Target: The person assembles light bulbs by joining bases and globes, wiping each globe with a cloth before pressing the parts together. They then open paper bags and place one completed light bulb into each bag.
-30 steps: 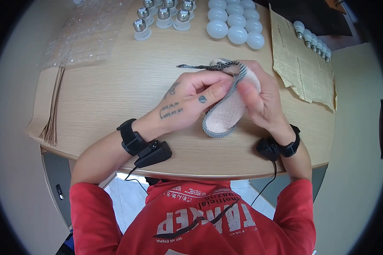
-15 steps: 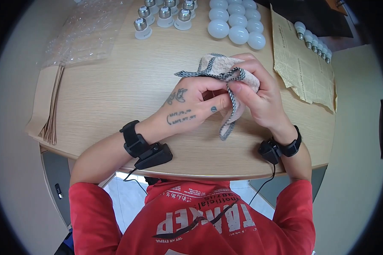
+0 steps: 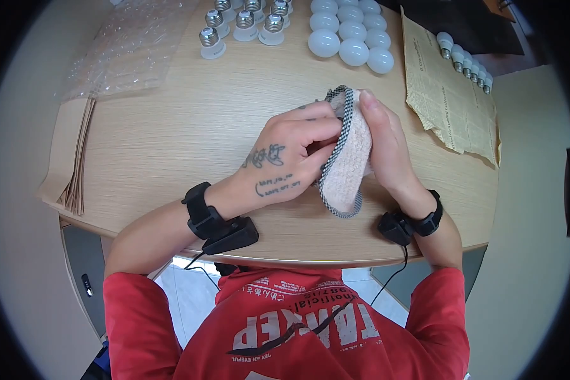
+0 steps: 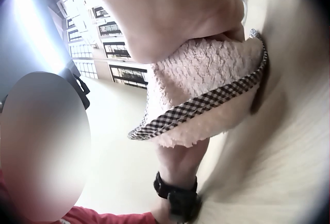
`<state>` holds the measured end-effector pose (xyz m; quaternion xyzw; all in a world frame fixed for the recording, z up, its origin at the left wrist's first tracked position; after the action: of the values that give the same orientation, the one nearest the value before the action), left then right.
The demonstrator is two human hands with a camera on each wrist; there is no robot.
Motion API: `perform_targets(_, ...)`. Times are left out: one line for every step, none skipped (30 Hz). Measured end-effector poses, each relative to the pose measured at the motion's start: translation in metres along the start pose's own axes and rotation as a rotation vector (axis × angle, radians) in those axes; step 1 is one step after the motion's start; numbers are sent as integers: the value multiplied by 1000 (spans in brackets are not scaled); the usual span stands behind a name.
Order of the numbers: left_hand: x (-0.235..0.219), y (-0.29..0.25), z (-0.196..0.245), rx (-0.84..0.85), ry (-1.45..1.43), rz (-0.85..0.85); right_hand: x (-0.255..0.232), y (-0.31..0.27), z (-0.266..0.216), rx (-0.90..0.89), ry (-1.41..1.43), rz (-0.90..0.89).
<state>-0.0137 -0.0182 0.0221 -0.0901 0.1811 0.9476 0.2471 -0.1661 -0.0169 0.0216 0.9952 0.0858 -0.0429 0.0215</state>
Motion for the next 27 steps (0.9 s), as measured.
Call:
perform_targets(-1, -1, 0, 12, 30, -1, 0, 1, 0, 89, 84, -38)
perform_targets(-2, -1, 1, 25, 61, -2, 0, 2, 1, 177, 168, -75)
perform_targets(-3, -1, 1, 38, 91, -3, 0, 2, 2, 221, 244, -116)
perform_targets(-3, -2, 1, 58, 99, 0, 0, 1, 4, 265, 321, -157)
perform_targets(-3, -2, 2, 77, 107, 3, 1, 1, 5, 308, 398, -198)
perform_targets(-2, -3, 2, 95, 115, 6, 1, 1, 3, 290, 423, -210)
perform_targets(-3, -3, 1, 56, 114, 15, 1, 1, 1, 271, 448, -222)
perform_targets(-4, -3, 0, 18, 112, 24, 1, 1, -1, 252, 472, -233)
perform_targets(-5, -2, 0, -21, 110, 33, 0, 2, -3, 214, 428, -214)
perform_targets(-5, -2, -1, -43, 104, 34, 0, 2, -5, 176, 385, -195)
perform_targets(-6, -1, -1, -65, 98, 36, -1, 2, -7, 138, 342, -176)
perform_targets(-7, 0, -2, -87, 92, 37, -1, 2, -7, 92, 275, -190)
perform_targets(-6, 0, -3, -93, 83, 34, -1, 1, -7, 46, 208, -202)
perform_targets(-5, -1, -3, -98, 73, 31, -1, 1, -6, 0, 141, -215)
perform_targets(-5, -2, -4, -105, 64, 28, -1, 1, -5, -24, 105, -204)
perform_targets(-4, -2, -6, -98, 41, 21, -2, 1, -4, -49, 68, -194)
perform_targets(-4, -2, -8, -90, 19, 14, -2, 1, -3, -74, 32, -184)
perform_targets(-3, -2, -9, -83, -3, 7, -3, 0, -3, -102, 2, -167)
perform_targets(-4, -2, -8, -74, 4, 11, -4, 0, -2, -130, -27, -151)
perform_targets(-4, -1, -7, -64, 11, 15, -4, 0, -3, -158, -57, -135)
perform_targets(-5, -1, -7, -54, 18, 19, -4, 0, -4, -174, -76, -122)
perform_targets(-5, -1, -7, -64, 11, 9, -4, 0, -5, -190, -95, -109)
perform_targets(-4, -2, -7, -73, 3, -2, -4, 0, -5, -206, -114, -96)
perform_targets(-4, -2, -8, -82, -4, -12, -4, -1, -8, -243, -155, -79)
perform_targets(-4, -2, -8, -89, -20, -14, -3, -1, -11, -280, -196, -62)
perform_targets(-3, -3, -8, -97, -37, -17, -3, -1, -14, -317, -237, -45)
perform_targets(-3, -4, -8, -105, -53, -19, -5, 0, -13, -260, -222, -34)
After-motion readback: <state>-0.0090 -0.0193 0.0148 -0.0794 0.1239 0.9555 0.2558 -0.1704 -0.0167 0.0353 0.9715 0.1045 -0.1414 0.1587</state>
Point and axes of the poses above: each hand's wrist, its own y-axis towards the middle knuckle, its own x-axis out of the palm, z = x × y, the point moved 4 cm from there along y, towards the middle knuckle, and after that the axes turned 3 degrees about -x, right-handed, at the moved point
